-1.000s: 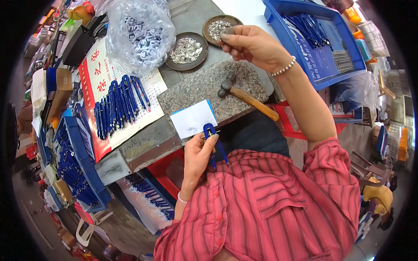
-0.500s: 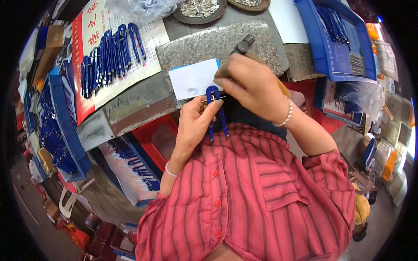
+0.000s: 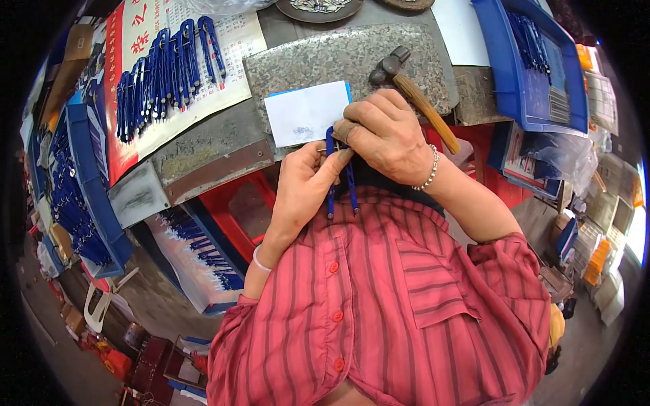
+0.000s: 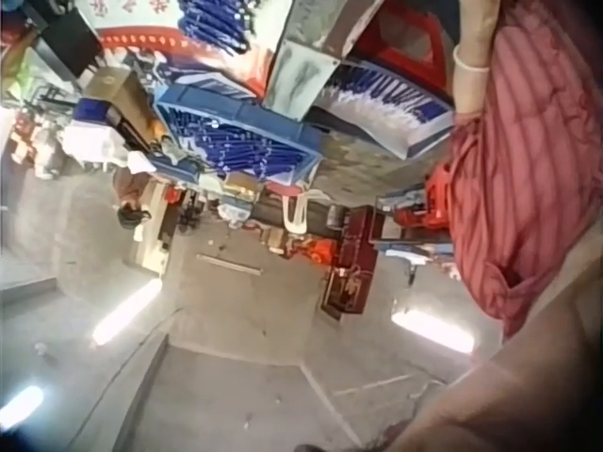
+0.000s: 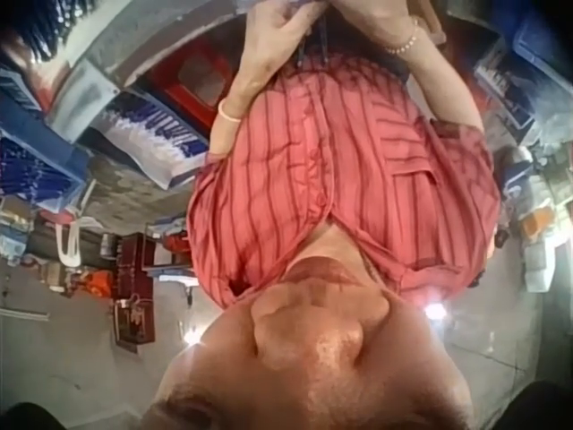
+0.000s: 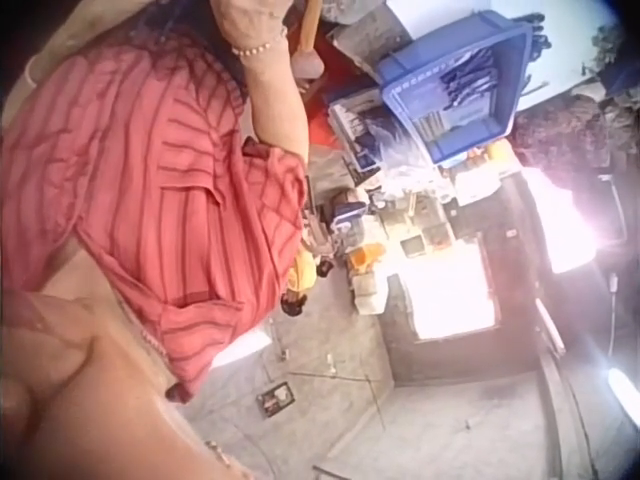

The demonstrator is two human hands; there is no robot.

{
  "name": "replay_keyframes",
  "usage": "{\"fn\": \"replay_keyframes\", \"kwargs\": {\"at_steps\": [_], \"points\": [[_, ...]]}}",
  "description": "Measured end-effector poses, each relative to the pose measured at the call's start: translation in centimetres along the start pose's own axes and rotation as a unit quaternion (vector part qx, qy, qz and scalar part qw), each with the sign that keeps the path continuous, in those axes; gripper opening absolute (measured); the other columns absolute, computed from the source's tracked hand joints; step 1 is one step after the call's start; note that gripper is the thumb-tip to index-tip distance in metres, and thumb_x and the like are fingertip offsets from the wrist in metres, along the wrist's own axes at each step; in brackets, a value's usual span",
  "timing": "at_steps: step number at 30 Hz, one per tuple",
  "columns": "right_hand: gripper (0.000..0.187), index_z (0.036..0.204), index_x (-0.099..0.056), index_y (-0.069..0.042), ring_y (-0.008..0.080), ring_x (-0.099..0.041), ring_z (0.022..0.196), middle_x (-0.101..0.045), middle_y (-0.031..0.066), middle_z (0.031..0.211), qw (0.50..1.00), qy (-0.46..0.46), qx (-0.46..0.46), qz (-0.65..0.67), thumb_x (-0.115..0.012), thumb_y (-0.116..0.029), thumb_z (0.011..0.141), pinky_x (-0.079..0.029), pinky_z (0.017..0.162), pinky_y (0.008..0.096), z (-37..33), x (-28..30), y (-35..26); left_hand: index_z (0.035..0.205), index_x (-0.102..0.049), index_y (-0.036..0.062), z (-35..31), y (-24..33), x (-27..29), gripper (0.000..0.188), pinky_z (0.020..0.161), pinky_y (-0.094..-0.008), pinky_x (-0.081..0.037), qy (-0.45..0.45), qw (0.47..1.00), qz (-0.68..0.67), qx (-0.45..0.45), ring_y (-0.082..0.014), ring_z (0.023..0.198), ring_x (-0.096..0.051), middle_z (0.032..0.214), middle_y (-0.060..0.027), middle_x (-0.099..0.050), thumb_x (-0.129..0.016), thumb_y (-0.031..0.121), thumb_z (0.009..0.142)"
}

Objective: Assembling small blue plastic thread snips by inserting metal rivets and hammering them into place on a workstation block.

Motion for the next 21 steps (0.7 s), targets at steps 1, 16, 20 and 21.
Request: {"fn": "replay_keyframes", "kwargs": {"at_steps": [1,16,20,21], "points": [[0.030,0.093,-0.064,-0.004,0.0248,-0.058,0.074,-0.060,0.0085,0.089,1.000,-0.001,-0.001,0.001,-0.076,-0.007,0.066,-0.045,0.066,0.0372,0.04,-0.05,0.03,0.097,-0.066,-0.0030,0.02,-0.09,-0.02,0.027,0.052,-0.0216,-0.041,0.000,1.000,0.000,0.001,-0.0038,0.058,-0.051,0.064,0.0015,-0.058,-0.068,0.023,0.093],[0.031,0.095,-0.065,-0.003,0.0257,-0.059,0.077,-0.061,0.0087,0.089,0.998,-0.012,-0.054,0.033,-0.076,-0.003,0.066,-0.045,0.070,0.0371,0.50,0.10,0.48,0.077,-0.061,-0.0017,0.16,-0.07,0.25,0.032,0.045,-0.0327,-0.034,0.044,0.997,-0.040,-0.044,-0.0119,0.044,-0.041,0.050,-0.0055,-0.049,-0.069,0.027,0.088],[0.027,0.093,-0.066,-0.002,0.0263,-0.059,0.079,-0.062,0.0085,0.088,0.995,-0.028,-0.085,0.048,-0.077,-0.004,0.068,-0.045,0.071,0.0366,0.75,0.17,0.82,0.078,-0.061,-0.0020,0.19,-0.11,0.27,0.032,0.045,-0.0332,-0.034,0.046,0.997,-0.040,-0.048,-0.0124,0.044,-0.041,0.050,-0.0063,-0.050,-0.069,0.028,0.088],[0.026,0.092,-0.067,-0.003,0.0263,-0.059,0.080,-0.062,0.0084,0.088,0.994,-0.029,-0.091,0.050,-0.077,-0.004,0.068,-0.045,0.071,0.0364,0.76,0.15,0.92,0.078,-0.062,-0.0022,0.21,-0.15,0.25,0.032,0.045,-0.0332,-0.035,0.045,0.997,-0.038,-0.049,-0.0125,0.044,-0.042,0.050,-0.0065,-0.050,-0.069,0.028,0.088]]}}
Point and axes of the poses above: each hand's wrist, its own z-axis towards the middle knuckle, its own x-axis out of the back of the hand, y = z × x, the point moved 9 cm from there along z, towards the middle knuckle
